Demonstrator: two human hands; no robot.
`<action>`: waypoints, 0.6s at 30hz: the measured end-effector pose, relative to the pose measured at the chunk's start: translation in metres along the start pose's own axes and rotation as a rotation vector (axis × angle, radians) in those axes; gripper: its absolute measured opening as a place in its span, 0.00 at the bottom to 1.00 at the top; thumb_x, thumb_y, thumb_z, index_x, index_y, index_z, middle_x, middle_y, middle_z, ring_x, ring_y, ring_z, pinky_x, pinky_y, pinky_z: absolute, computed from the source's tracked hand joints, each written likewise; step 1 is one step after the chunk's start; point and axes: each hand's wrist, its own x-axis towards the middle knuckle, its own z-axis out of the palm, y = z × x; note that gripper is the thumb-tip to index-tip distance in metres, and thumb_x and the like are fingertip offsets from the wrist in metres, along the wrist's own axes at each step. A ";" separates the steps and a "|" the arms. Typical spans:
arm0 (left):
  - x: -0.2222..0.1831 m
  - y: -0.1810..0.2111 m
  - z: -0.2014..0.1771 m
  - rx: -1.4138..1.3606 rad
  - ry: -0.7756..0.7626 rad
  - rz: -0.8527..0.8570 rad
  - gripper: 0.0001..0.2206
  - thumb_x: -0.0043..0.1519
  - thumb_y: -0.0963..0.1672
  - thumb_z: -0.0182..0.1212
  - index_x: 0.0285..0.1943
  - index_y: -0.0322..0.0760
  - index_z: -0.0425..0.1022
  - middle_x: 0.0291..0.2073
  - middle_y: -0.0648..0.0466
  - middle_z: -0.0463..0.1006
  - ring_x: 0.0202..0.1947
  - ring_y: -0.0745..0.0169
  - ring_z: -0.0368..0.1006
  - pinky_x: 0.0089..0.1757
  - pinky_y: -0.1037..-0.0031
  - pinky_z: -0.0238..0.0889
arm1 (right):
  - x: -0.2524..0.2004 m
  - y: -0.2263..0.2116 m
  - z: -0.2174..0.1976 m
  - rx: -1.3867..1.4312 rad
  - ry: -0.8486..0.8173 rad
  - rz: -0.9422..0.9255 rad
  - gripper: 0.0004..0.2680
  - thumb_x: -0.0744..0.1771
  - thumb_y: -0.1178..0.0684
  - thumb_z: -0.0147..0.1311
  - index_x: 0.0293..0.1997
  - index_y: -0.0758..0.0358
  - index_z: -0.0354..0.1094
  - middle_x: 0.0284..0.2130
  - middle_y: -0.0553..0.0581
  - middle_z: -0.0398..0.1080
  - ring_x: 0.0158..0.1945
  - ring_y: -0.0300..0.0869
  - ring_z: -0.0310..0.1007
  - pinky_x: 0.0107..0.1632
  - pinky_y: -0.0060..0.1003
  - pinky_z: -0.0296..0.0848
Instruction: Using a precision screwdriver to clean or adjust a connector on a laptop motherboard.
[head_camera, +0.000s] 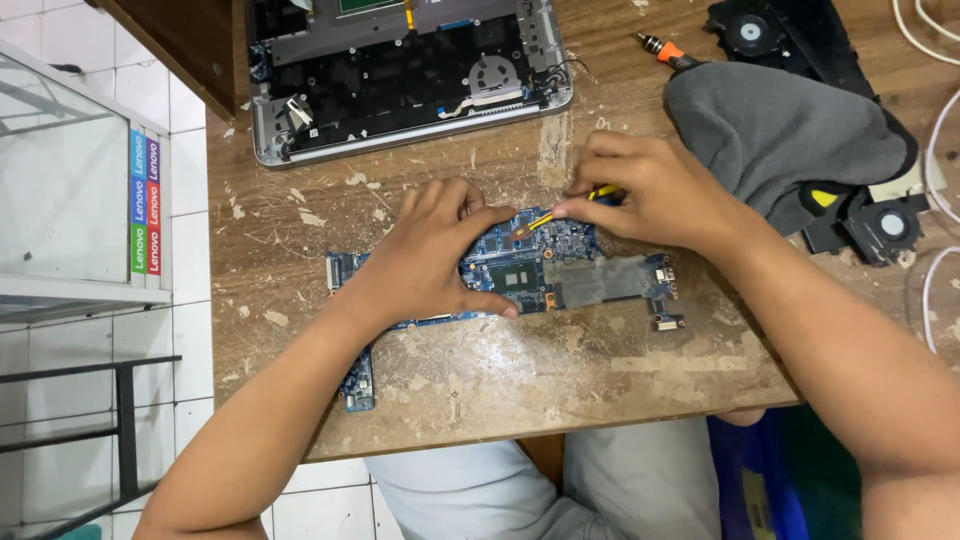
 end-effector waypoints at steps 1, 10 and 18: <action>-0.001 -0.001 0.001 -0.004 0.004 -0.007 0.47 0.40 0.65 0.73 0.64 0.38 0.73 0.42 0.51 0.63 0.45 0.51 0.59 0.50 0.60 0.51 | -0.001 -0.001 -0.003 0.002 -0.007 -0.004 0.08 0.66 0.51 0.68 0.31 0.60 0.75 0.31 0.53 0.74 0.31 0.49 0.76 0.34 0.39 0.74; -0.003 -0.006 0.005 0.017 0.065 0.032 0.47 0.40 0.67 0.70 0.63 0.38 0.74 0.42 0.50 0.64 0.46 0.50 0.61 0.49 0.59 0.52 | -0.001 -0.010 -0.013 -0.079 -0.116 0.033 0.09 0.64 0.52 0.70 0.27 0.61 0.73 0.29 0.54 0.74 0.32 0.53 0.77 0.35 0.43 0.74; -0.005 -0.007 0.007 0.057 0.010 0.060 0.46 0.45 0.66 0.68 0.68 0.44 0.67 0.47 0.47 0.64 0.49 0.48 0.59 0.49 0.58 0.54 | 0.002 -0.009 0.000 -0.018 -0.186 -0.024 0.13 0.65 0.48 0.67 0.28 0.67 0.68 0.27 0.54 0.64 0.29 0.44 0.63 0.33 0.41 0.62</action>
